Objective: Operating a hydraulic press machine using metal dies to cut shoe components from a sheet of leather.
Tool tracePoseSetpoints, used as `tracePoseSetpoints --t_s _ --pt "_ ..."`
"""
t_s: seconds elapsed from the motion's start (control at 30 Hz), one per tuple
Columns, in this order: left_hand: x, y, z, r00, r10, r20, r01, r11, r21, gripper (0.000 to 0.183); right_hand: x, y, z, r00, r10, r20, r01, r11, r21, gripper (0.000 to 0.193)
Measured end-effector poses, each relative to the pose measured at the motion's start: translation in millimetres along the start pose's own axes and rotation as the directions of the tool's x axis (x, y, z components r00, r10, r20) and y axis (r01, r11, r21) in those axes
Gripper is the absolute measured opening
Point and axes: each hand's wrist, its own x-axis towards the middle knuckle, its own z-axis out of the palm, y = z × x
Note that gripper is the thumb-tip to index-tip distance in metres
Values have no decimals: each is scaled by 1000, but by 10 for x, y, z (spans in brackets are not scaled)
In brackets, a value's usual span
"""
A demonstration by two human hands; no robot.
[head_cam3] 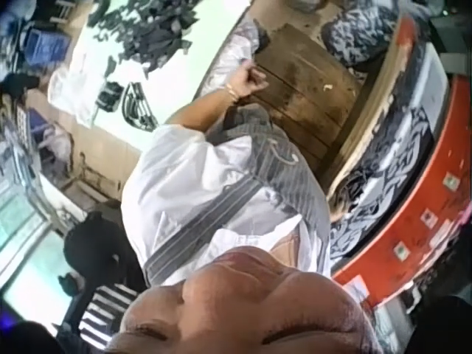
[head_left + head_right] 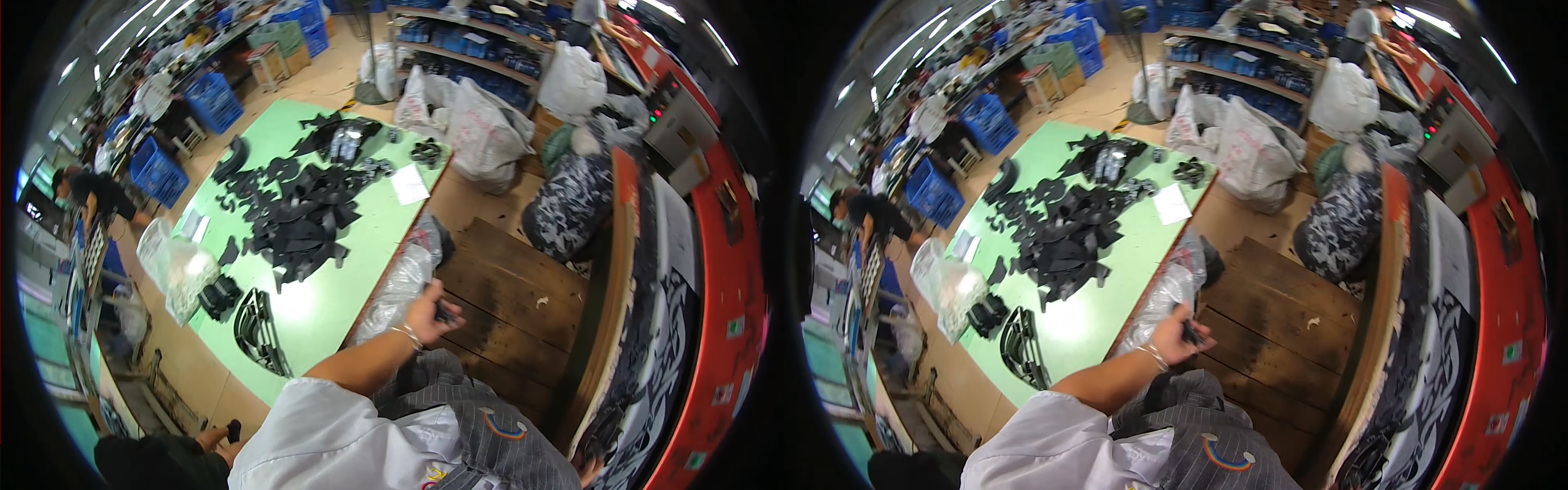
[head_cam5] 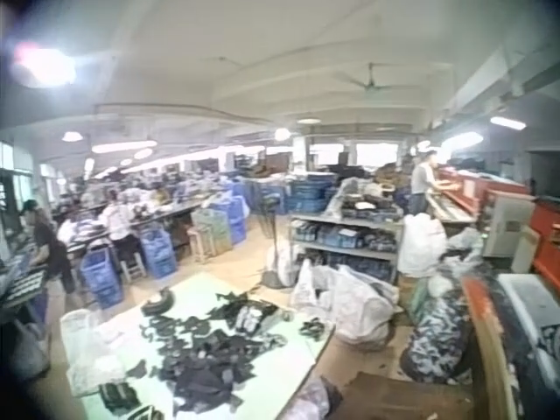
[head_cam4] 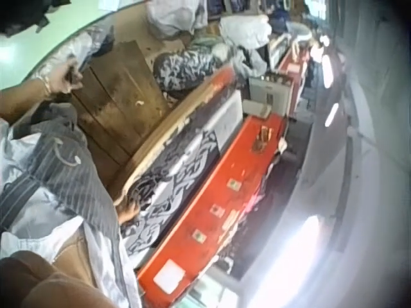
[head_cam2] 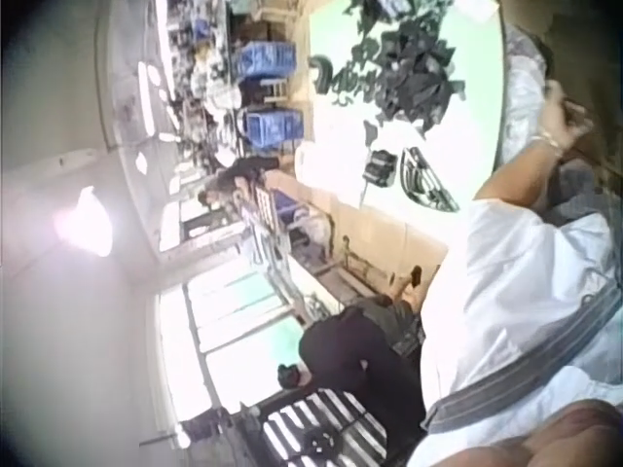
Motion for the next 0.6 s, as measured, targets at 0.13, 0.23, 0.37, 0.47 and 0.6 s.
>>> tracePoseSetpoints --t_s 0.13,0.23,0.37,0.47,0.6 --pt "-232 1611 -941 873 480 -83 -480 877 20 35 52 440 -425 943 -170 285 260 912 -316 49" --pt "-540 2807 -1544 833 478 -279 -531 833 -158 108 53 699 -607 853 -219 473 455 755 -472 50" --pt "-338 3220 -2023 632 775 -3 -704 576 416 79 -491 946 -1303 850 -227 475 526 388 -757 52" --pt "-715 3508 -2728 694 687 215 -674 515 530 74 -506 477 59 935 84 344 257 506 -823 35" --pt "849 3208 -952 799 438 411 -594 473 651 64 552 -39 388 676 173 716 470 648 -600 41"
